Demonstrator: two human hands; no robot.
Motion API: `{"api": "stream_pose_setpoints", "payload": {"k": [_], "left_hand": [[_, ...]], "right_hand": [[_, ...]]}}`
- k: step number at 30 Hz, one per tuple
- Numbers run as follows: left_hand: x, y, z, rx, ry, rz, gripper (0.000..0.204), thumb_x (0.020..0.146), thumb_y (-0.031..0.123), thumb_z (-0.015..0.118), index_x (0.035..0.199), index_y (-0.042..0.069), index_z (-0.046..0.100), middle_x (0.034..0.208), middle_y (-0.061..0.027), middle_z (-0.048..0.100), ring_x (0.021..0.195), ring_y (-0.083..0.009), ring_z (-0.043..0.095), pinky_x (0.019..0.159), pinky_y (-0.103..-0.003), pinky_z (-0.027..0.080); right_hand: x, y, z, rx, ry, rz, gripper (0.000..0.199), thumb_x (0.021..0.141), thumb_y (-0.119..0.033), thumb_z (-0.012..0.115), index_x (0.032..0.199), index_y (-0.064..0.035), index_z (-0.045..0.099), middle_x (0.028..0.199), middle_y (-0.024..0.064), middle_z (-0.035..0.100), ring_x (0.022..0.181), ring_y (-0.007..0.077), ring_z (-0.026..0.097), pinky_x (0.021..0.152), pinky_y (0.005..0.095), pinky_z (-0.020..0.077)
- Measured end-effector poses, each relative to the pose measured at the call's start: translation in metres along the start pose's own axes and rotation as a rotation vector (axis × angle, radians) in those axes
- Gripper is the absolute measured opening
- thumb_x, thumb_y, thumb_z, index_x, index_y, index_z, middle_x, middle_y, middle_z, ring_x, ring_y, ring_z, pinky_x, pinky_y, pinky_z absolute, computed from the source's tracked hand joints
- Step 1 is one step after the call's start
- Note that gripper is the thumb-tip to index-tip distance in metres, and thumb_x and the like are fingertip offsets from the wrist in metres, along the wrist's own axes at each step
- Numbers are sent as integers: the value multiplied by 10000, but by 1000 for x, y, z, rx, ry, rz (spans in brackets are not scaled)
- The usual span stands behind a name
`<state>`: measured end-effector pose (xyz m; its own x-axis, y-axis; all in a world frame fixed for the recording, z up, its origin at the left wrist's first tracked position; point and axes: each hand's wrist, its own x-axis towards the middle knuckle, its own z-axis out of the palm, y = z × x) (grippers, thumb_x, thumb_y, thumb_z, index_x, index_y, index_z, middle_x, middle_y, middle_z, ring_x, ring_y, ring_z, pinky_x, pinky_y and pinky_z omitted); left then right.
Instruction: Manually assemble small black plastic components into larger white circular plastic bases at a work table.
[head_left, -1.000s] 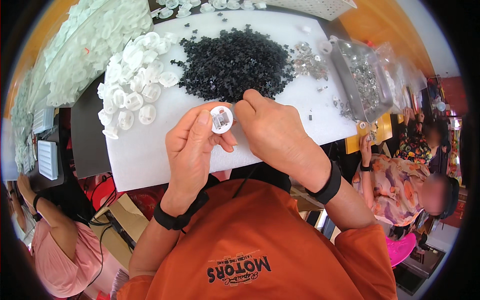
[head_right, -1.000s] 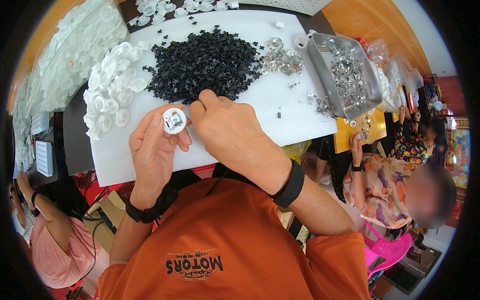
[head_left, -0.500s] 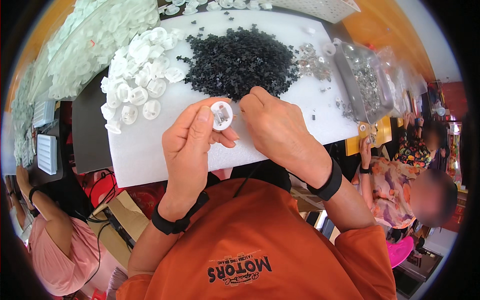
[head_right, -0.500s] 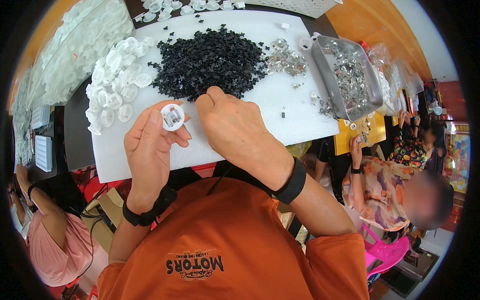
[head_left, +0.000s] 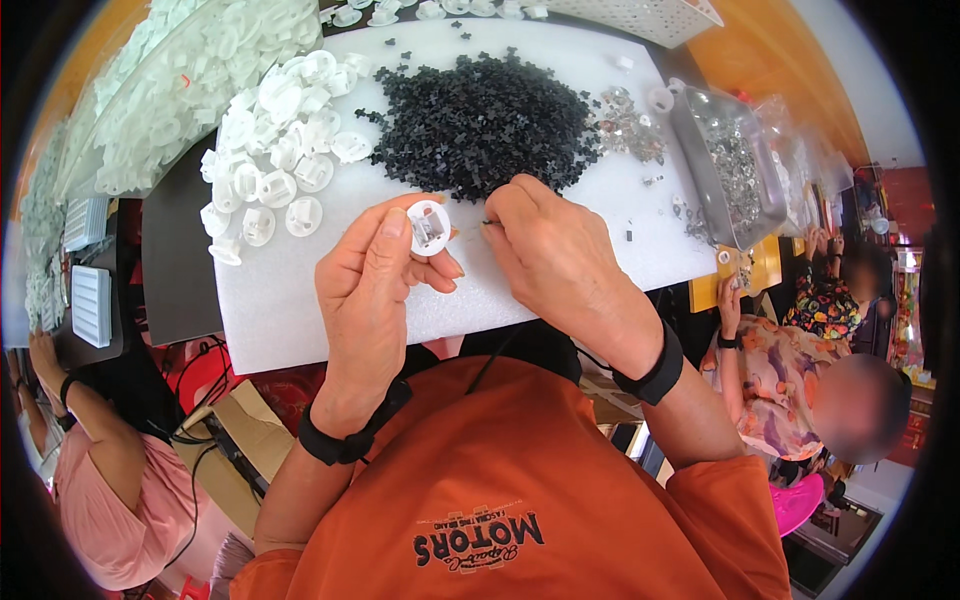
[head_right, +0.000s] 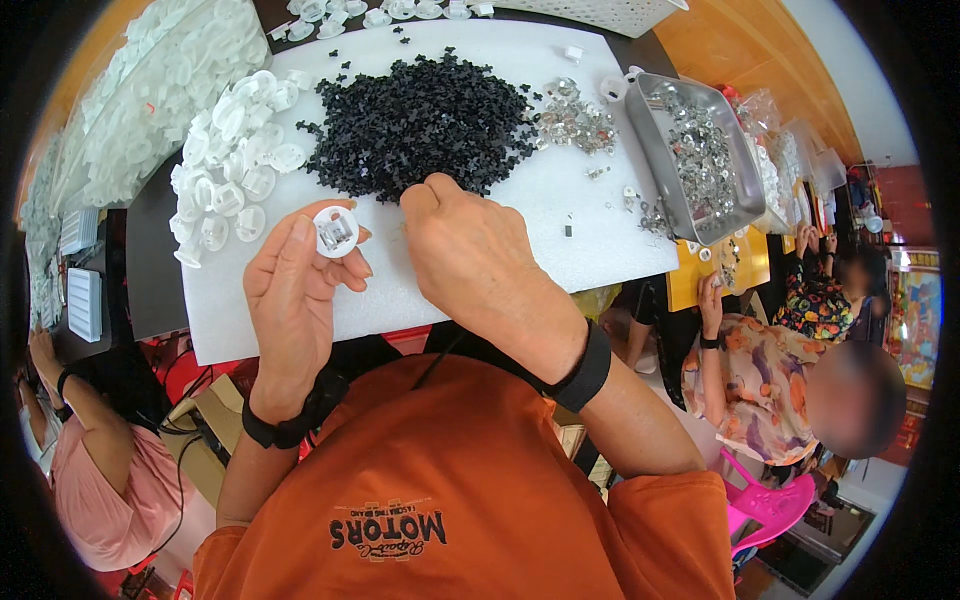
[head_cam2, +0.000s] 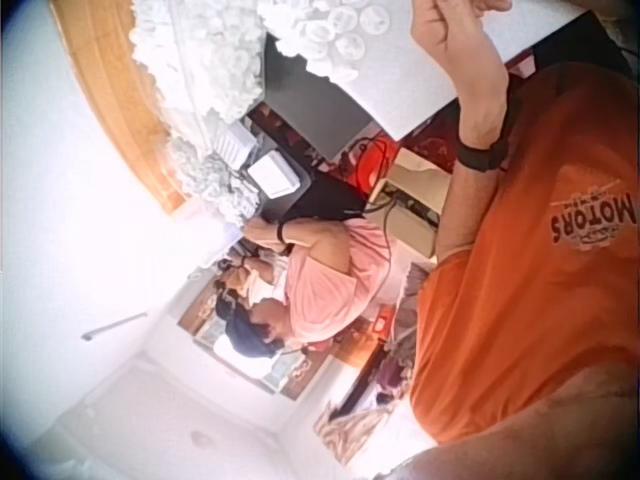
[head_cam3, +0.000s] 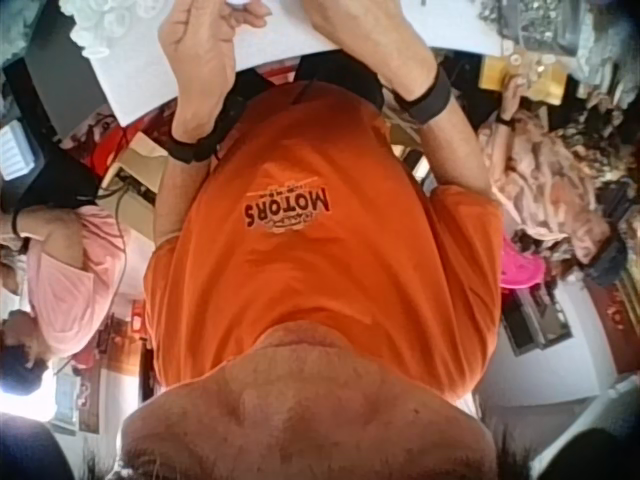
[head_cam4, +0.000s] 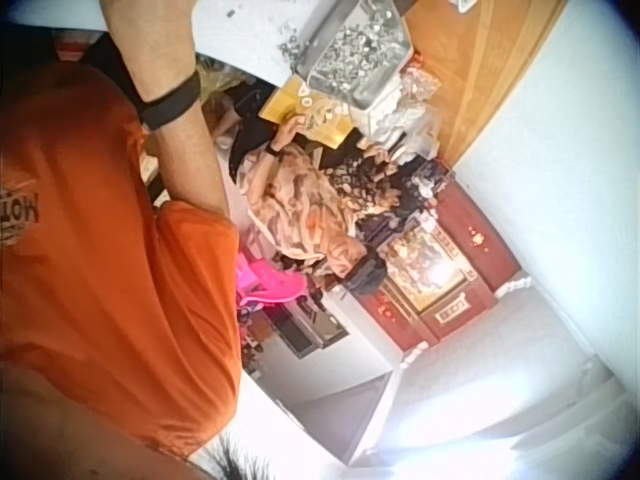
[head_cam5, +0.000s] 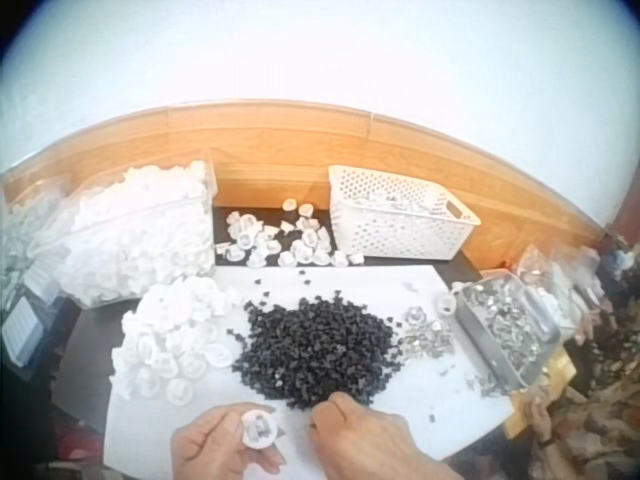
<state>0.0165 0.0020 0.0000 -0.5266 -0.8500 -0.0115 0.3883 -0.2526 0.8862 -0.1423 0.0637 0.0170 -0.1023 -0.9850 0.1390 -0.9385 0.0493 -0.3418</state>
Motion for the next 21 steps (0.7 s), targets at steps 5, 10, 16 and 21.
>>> {"api": "stream_pose_setpoints", "payload": {"k": [5,10,16,21], "left_hand": [[0,-1,-2,1,1,-5,347,1002,224,435,1110,-68,586,890,-109,633,690,-124,602,610,-239,501],[1,-2,-4,3,-20,-21,351,1000,226,438,1119,-72,581,908,-116,630,687,-130,600,607,-242,501],[0,4,-4,-38,-114,-95,374,1003,237,410,1143,-73,567,889,-123,622,672,-149,597,582,-250,489],[1,4,-7,-61,-150,-127,388,1005,262,405,1125,-62,581,832,-116,613,588,-131,564,516,-237,444]], "right_hand": [[-1,-2,1,62,-6,-27,63,818,-54,584,851,-33,535,801,96,535,706,312,582,578,391,469],[-1,-2,-1,64,-14,-45,64,818,-55,587,858,-37,541,798,95,531,699,309,583,579,386,470],[-1,5,-4,93,-14,-64,52,824,-52,587,860,-30,556,790,91,543,687,282,583,581,358,467],[7,-2,-34,657,-14,131,88,888,-83,615,871,-2,584,747,-24,533,668,37,430,579,206,386]]}}
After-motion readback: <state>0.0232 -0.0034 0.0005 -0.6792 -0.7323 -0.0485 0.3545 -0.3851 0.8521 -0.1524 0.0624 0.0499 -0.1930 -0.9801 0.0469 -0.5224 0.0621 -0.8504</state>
